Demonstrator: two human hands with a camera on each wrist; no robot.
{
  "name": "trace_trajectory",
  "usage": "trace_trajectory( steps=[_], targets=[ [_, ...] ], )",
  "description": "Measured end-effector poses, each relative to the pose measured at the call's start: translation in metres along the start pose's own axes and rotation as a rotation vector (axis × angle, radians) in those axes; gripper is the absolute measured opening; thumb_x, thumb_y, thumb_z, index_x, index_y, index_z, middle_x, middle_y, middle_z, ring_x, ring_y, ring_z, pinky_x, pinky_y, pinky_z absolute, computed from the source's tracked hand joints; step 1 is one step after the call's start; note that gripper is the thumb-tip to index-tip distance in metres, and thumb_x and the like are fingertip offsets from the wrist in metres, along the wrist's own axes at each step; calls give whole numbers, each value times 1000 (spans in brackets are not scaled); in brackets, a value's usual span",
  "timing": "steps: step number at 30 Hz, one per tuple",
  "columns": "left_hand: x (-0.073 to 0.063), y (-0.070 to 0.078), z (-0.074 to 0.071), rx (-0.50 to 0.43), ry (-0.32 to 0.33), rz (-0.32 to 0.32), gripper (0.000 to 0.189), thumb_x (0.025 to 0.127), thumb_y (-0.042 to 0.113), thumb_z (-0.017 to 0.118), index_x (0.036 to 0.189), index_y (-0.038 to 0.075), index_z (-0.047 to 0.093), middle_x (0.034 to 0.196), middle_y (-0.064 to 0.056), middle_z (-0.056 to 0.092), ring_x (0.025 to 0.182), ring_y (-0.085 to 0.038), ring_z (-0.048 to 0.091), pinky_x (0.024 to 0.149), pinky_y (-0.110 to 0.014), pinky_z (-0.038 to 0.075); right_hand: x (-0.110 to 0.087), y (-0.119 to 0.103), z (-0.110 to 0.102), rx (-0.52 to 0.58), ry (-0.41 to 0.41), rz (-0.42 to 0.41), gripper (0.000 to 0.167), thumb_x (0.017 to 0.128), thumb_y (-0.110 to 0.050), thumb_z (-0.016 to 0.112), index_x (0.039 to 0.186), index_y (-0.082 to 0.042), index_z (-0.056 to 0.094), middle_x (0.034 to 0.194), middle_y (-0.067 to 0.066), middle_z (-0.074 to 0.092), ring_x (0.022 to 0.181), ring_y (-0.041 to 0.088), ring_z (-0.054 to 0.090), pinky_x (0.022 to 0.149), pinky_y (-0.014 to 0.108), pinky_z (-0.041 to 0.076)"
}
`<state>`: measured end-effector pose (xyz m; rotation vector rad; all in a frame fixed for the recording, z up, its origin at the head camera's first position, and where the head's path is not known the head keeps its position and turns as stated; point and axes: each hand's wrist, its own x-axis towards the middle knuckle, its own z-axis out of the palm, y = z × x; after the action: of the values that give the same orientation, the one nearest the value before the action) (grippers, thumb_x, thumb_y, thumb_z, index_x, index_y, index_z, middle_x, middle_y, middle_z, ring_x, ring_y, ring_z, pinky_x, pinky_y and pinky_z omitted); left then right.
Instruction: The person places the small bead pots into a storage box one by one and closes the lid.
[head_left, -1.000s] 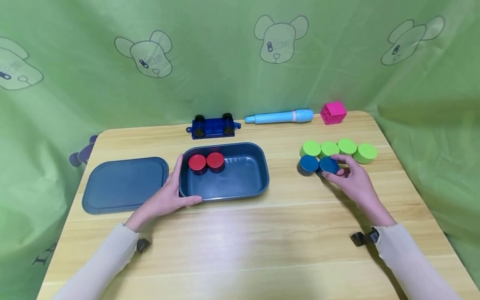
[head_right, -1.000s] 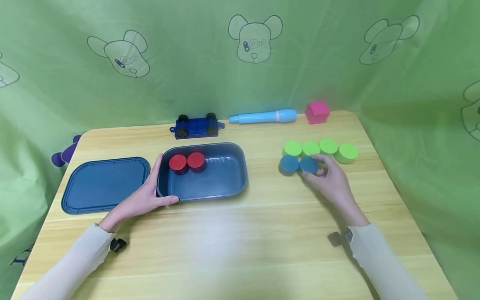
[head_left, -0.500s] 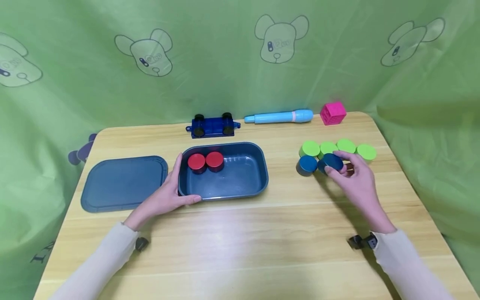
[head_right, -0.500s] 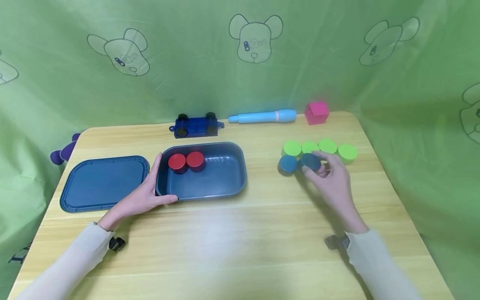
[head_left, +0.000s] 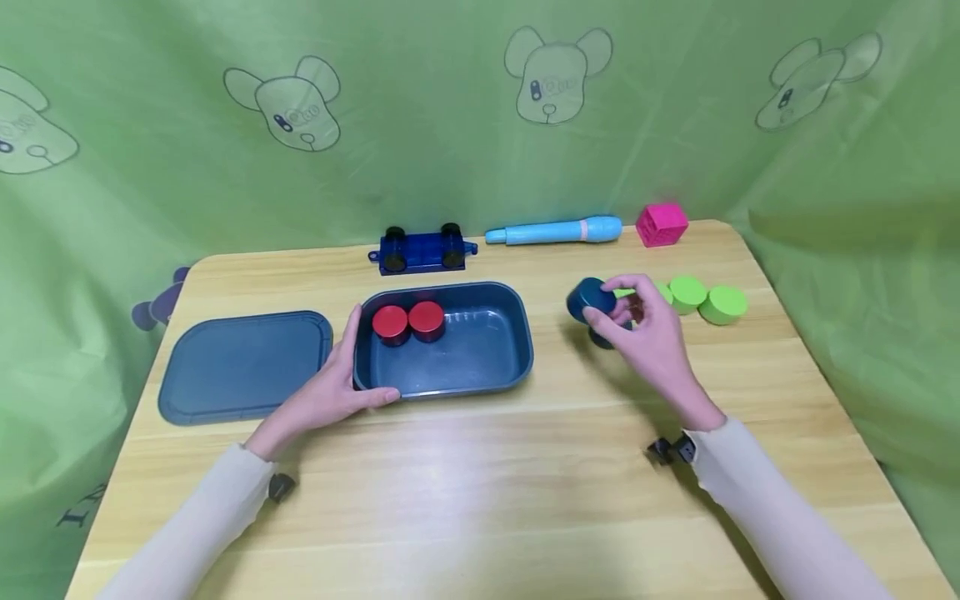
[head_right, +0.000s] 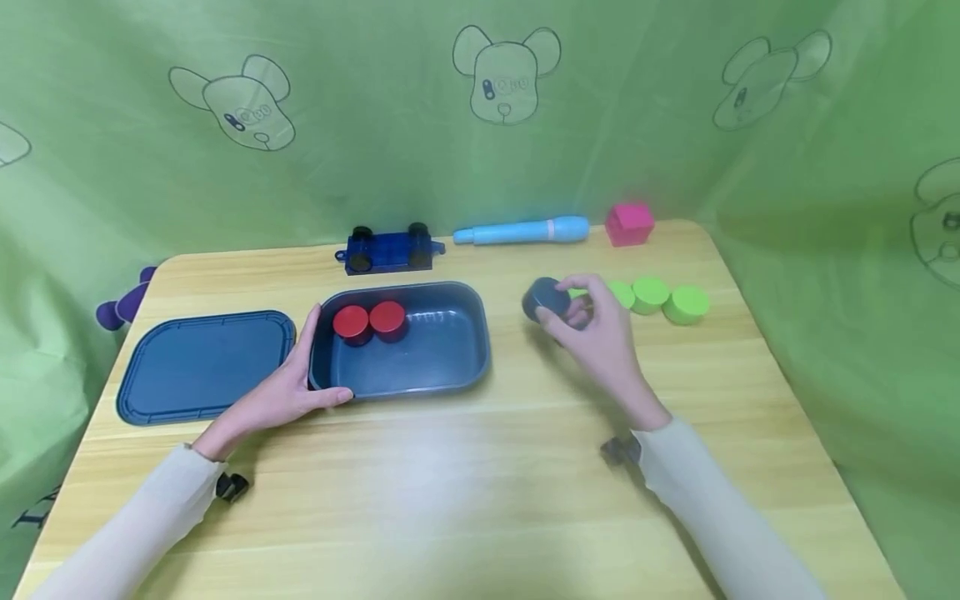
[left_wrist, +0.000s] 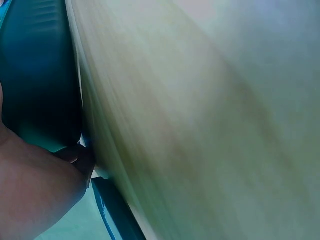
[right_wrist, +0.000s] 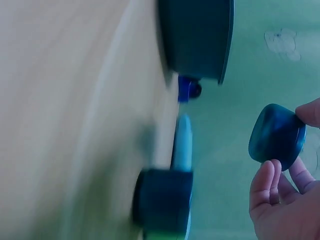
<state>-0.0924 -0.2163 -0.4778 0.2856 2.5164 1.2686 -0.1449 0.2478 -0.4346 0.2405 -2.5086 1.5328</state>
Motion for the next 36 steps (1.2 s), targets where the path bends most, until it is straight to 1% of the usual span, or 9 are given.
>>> trace_trajectory(
  steps=[5,7,9,12,15,21,25,29,36],
  targets=[
    [0,0,-1,10,-1,6,136,92,50,88,173,31,-20,182,-3,-12,165,-43,-1,120,-78,20,10,-9,26,26,-62,-35,39,95,-23,89,125,-9,69,94,15,64,83,25,59,71,26,49],
    [0,1,-1,14,-5,4,137,92,51,88,173,31,-21,182,-4,-12,165,-43,-1,120,-78,21,13,-10,36,19,-82,-42,39,94,-26,90,124,-11,69,96,16,64,87,28,58,76,30,47],
    [0,0,0,16,-5,3,137,92,52,87,173,32,-21,182,-5,-12,165,-44,-1,119,-79,21,15,-11,46,-10,-99,-49,40,94,-30,90,124,-13,70,103,16,65,95,31,59,82,36,47],
    [-1,-1,0,14,-3,0,137,92,52,87,172,33,-21,182,-5,-12,165,-44,-1,119,-79,20,19,-13,60,-54,-123,-69,42,92,-37,91,122,-15,71,116,11,67,112,33,58,93,49,45],
    [-1,-1,-1,12,-1,3,136,92,51,88,172,34,-21,182,-5,-12,165,-44,-1,119,-79,20,23,-16,72,-82,-163,-90,44,91,-44,90,121,-18,72,129,3,67,128,30,53,104,59,42],
    [1,-1,-1,8,-1,15,136,93,50,88,173,30,-20,182,-5,-12,165,-43,-2,120,-78,19,31,-22,93,-127,-269,-102,44,92,-50,88,121,-22,71,137,-1,66,140,26,46,116,66,31],
    [2,0,-1,4,-1,14,137,92,52,88,173,30,-20,182,-3,-12,165,-42,-2,121,-78,19,36,-23,104,-175,-336,-122,43,93,-49,88,120,-20,71,136,1,69,139,30,48,116,65,29],
    [2,0,0,2,-4,14,137,91,54,88,173,31,-20,182,-2,-13,165,-41,-2,120,-78,21,40,-21,112,-231,-394,-132,41,93,-45,89,118,-18,70,134,4,70,134,32,50,109,60,33],
    [1,-1,-1,-4,-5,8,137,91,55,87,173,34,-21,182,-3,-12,165,-41,-2,120,-78,21,42,-27,126,-337,-445,-122,36,92,-37,91,112,-17,69,132,10,71,133,35,50,103,54,36]
  ],
)
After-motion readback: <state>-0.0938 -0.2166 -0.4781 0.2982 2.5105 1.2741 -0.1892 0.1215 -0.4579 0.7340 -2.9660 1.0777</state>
